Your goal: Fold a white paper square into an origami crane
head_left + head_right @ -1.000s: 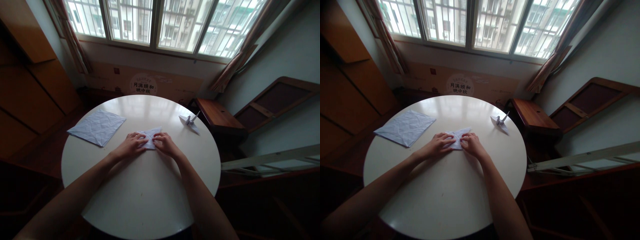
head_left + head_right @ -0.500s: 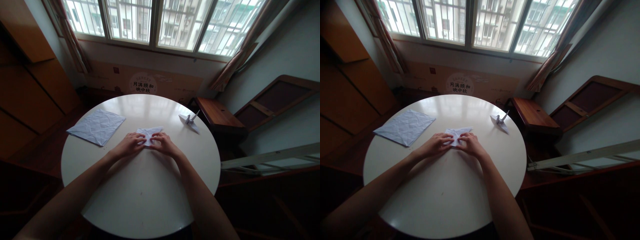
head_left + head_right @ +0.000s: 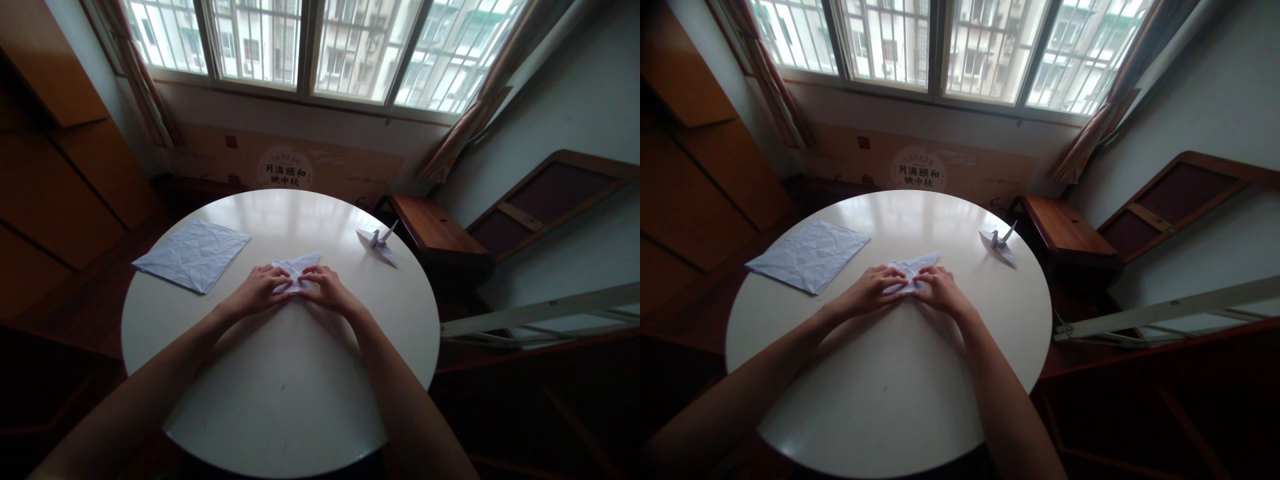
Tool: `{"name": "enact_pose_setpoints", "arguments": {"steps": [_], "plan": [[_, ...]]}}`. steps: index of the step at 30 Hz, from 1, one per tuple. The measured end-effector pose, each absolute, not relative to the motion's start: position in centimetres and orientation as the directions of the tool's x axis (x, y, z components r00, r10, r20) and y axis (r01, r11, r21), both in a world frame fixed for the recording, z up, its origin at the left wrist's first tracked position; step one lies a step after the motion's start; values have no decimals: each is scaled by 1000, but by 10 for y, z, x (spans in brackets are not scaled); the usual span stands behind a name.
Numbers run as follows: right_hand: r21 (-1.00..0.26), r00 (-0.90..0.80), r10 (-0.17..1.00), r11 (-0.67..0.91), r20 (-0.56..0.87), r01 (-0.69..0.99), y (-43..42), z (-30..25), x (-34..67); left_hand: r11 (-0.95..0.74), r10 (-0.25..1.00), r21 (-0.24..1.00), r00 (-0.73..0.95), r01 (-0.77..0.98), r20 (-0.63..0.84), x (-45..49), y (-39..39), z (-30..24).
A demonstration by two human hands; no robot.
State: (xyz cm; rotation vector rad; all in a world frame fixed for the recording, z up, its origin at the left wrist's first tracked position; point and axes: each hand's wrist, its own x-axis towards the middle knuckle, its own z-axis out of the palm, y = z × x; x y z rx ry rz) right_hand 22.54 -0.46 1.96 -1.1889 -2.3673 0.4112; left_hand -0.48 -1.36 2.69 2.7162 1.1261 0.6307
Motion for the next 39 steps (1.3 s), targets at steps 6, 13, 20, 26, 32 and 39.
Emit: {"name": "enact_pose_setpoints", "arguments": {"steps": [6,13,20,26,32,39], "plan": [[-453,-520,814,578,259,679,-4,20,225,-699,712,251,623,669,324,-5,-13,26],[-467,-509,824,563,249,682,-3,21,224,-651,756,254,578,716,308,-6,-12,27],[-465,-510,823,565,251,682,-4,21,223,-640,762,230,567,733,313,-7,-10,26],[-460,-532,813,576,237,676,-6,20,222,-665,743,287,572,689,348,-7,-8,22],[-446,-572,796,593,199,670,-9,22,219,-753,658,344,650,562,379,-4,-8,19],[-483,-557,801,585,219,651,-4,15,221,-656,754,320,612,684,238,-7,-7,13]]}}
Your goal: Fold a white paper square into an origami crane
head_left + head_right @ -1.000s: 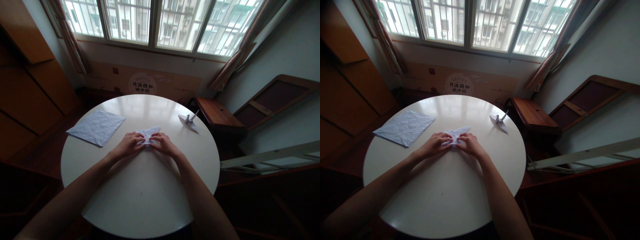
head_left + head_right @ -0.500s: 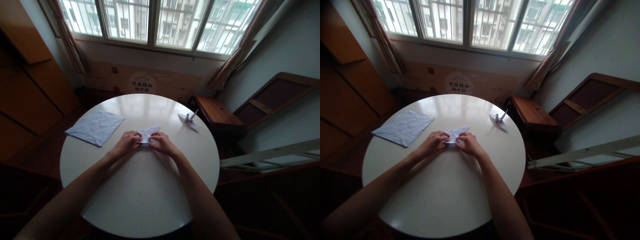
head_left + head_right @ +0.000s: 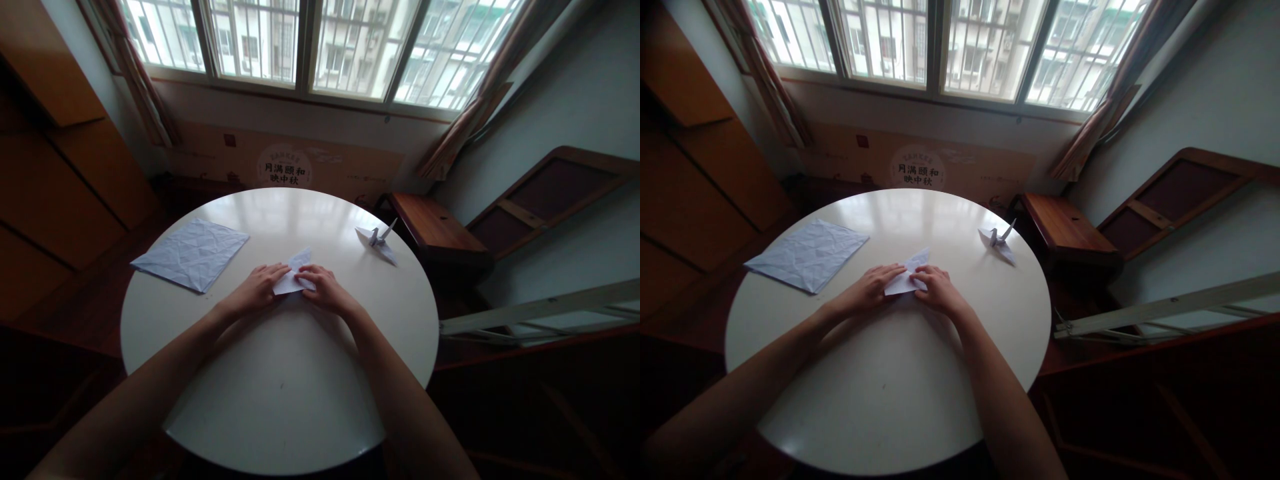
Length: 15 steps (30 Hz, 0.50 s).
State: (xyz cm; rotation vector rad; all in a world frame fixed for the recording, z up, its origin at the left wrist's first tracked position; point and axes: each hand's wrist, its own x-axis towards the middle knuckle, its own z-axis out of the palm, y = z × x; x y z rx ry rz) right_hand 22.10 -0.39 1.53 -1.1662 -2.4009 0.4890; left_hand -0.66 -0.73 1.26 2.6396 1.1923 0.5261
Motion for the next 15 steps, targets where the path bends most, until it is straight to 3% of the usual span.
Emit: {"name": "enact_pose_setpoints", "arguments": {"steps": [7,15], "plan": [[-472,-581,783,608,223,638,-3,15,223,-691,720,269,673,671,169,-7,-10,16],[-499,-508,793,608,337,617,-2,20,225,-755,653,232,669,614,355,-5,-10,25]]}}
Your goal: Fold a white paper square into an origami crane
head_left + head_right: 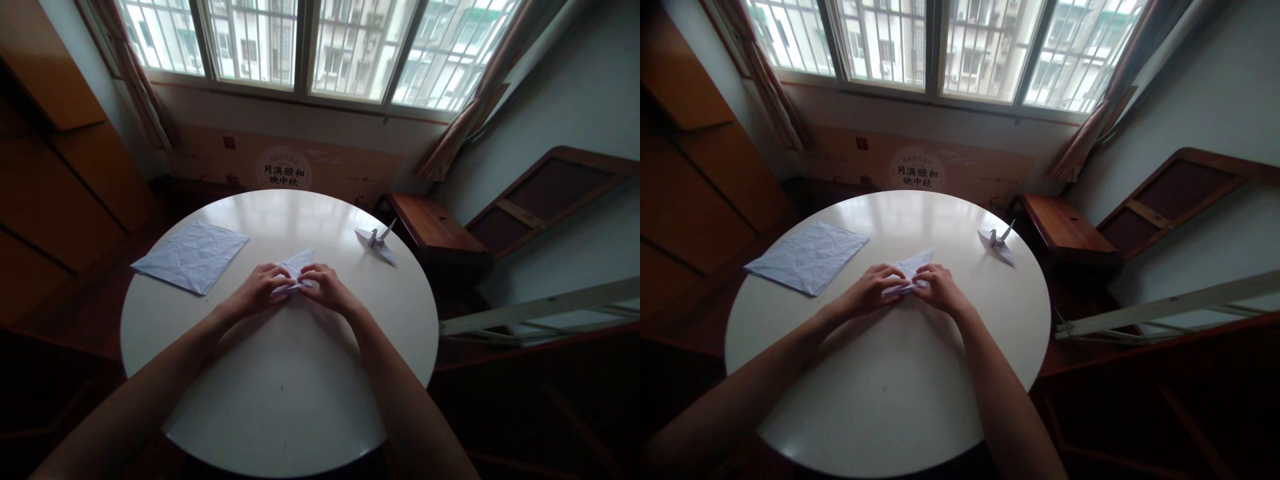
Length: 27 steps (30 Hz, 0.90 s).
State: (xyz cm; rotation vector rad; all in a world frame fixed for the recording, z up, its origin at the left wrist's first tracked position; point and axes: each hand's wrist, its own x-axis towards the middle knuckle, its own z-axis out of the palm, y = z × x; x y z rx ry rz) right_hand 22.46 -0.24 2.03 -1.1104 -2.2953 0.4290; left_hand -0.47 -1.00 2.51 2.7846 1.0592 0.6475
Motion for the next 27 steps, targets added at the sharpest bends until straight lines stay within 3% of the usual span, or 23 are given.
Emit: {"name": "enact_pose_setpoints", "arguments": {"steps": [7,15,22,27], "plan": [[-495,-542,769,636,341,591,-2,16,223,-714,695,270,605,646,389,-8,-6,24],[-522,-539,776,625,329,581,2,21,225,-746,665,347,659,569,350,-7,-8,24],[-521,-491,801,597,342,610,7,18,231,-624,776,267,540,734,327,-9,-7,28],[-471,-436,830,557,347,685,7,20,232,-536,836,283,454,795,308,-10,-7,30]]}}
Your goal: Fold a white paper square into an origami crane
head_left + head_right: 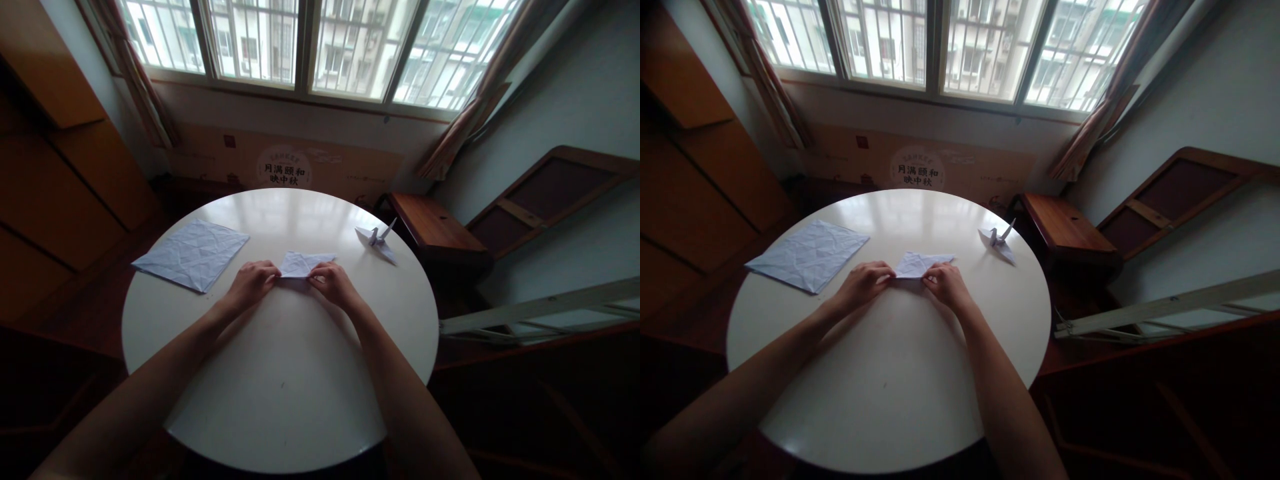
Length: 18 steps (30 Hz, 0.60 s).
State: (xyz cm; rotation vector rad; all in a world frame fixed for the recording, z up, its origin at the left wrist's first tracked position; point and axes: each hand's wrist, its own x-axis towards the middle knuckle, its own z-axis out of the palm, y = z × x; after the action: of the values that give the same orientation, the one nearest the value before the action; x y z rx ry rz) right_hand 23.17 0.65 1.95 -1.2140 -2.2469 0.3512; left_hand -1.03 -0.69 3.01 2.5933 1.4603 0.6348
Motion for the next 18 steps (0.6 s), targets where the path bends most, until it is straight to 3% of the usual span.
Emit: {"name": "enact_pose_setpoints", "arguments": {"steps": [10,18], "plan": [[-566,-440,802,598,405,568,0,27,225,-561,822,300,474,772,318,-8,-8,31],[-560,-563,742,658,365,504,-2,22,217,-654,756,318,581,686,302,3,-14,25]]}}
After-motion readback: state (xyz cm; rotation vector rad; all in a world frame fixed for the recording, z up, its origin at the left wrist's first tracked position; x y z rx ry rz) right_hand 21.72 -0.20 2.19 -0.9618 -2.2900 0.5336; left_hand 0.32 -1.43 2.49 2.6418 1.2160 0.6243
